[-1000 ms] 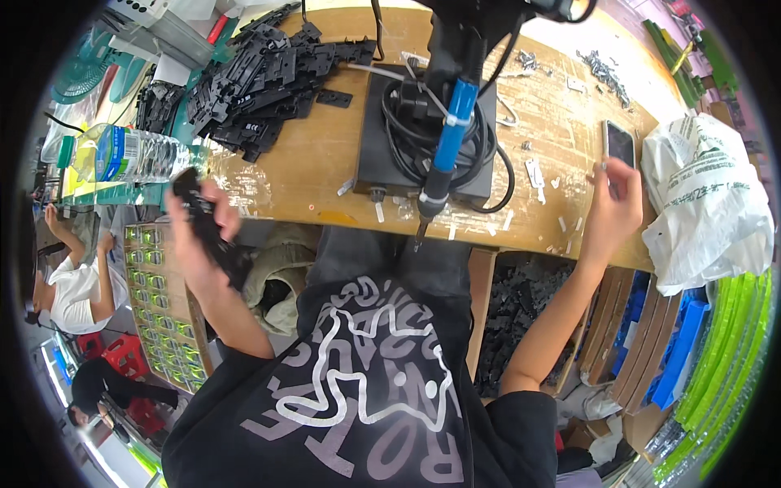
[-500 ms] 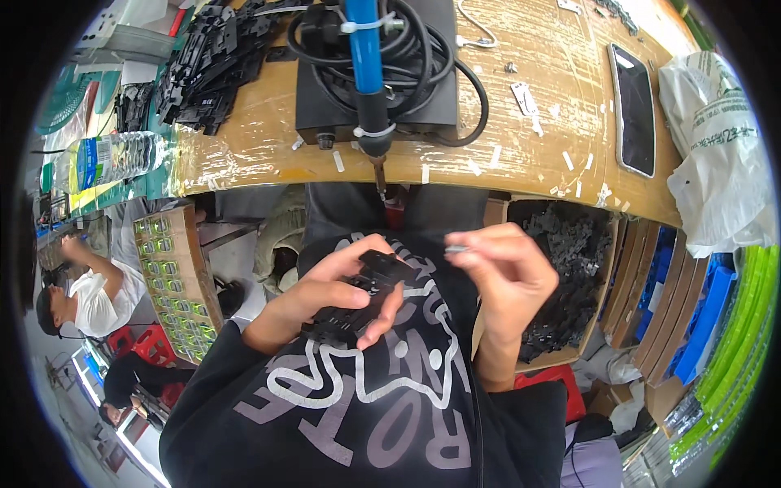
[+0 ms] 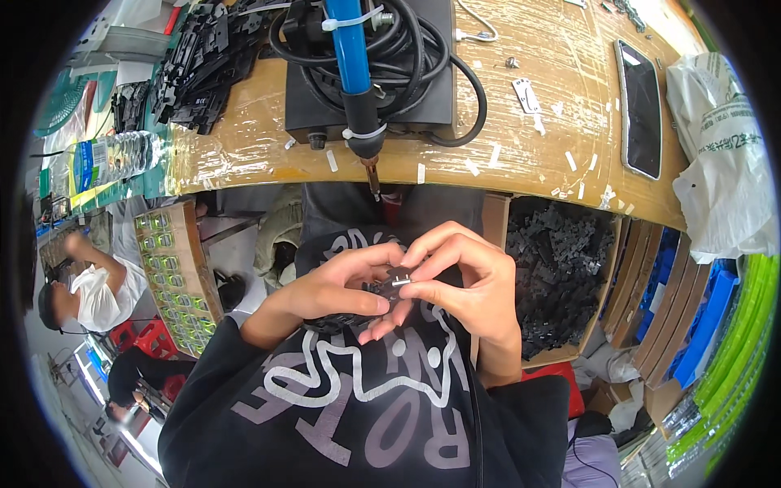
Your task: The person assembles small black plastic electronic housings by inserting tiny components into slots and pressing them into place. They repeatedly pick up housings from a pile, insert parts, and place the assembled units into a cardboard box. The work is performed at a cluttered workbench with a soldering iron visible but not used.
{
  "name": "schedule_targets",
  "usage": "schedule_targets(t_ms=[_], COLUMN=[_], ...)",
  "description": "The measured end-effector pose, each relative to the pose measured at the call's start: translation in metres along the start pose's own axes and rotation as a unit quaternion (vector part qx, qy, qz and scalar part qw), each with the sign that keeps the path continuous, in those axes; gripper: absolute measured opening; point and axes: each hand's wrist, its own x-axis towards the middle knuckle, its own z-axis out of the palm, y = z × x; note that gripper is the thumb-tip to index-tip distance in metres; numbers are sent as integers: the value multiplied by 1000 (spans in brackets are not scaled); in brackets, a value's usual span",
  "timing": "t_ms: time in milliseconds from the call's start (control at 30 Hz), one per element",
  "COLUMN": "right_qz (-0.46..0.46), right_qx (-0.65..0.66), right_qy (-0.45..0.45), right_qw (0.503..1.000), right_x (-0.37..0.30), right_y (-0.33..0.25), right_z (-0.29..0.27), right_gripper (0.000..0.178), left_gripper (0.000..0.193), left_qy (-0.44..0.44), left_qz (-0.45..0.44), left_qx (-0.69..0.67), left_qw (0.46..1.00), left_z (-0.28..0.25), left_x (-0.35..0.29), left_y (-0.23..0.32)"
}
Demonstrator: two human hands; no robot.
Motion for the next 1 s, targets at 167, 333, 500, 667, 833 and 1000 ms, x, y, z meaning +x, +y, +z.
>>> schedule_targets(t_ms=[167, 333, 500, 667, 833, 1000], right_qz=[41, 52, 68, 32, -8, -86], right_qx=[-31, -59, -28, -63, -72, 44], right_qy=[9, 20, 30, 27, -36, -96], right_qw=[999, 997, 997, 997, 997, 991], right_x=[-1, -2, -4, -2, -1, 5], right_y=[-3, -2, 5, 7, 10, 29], right_z=[2, 5, 5, 5, -6, -14], right_gripper=[14, 13, 13, 15, 12, 11], left_gripper=[21, 18, 15, 16, 25, 33], left_qy=[29, 65, 91, 91, 37, 35], left_qz=[-6, -19, -5, 10, -36, -87], left_qx=[58, 81, 100, 139, -107, -175], left_qw=[998, 994, 991, 986, 993, 980], left_z=[-4, -3, 3, 1, -7, -16], left_x=[-2, -3, -2, -2, -1, -3], left_y=[-2, -2, -4, -5, -16, -18])
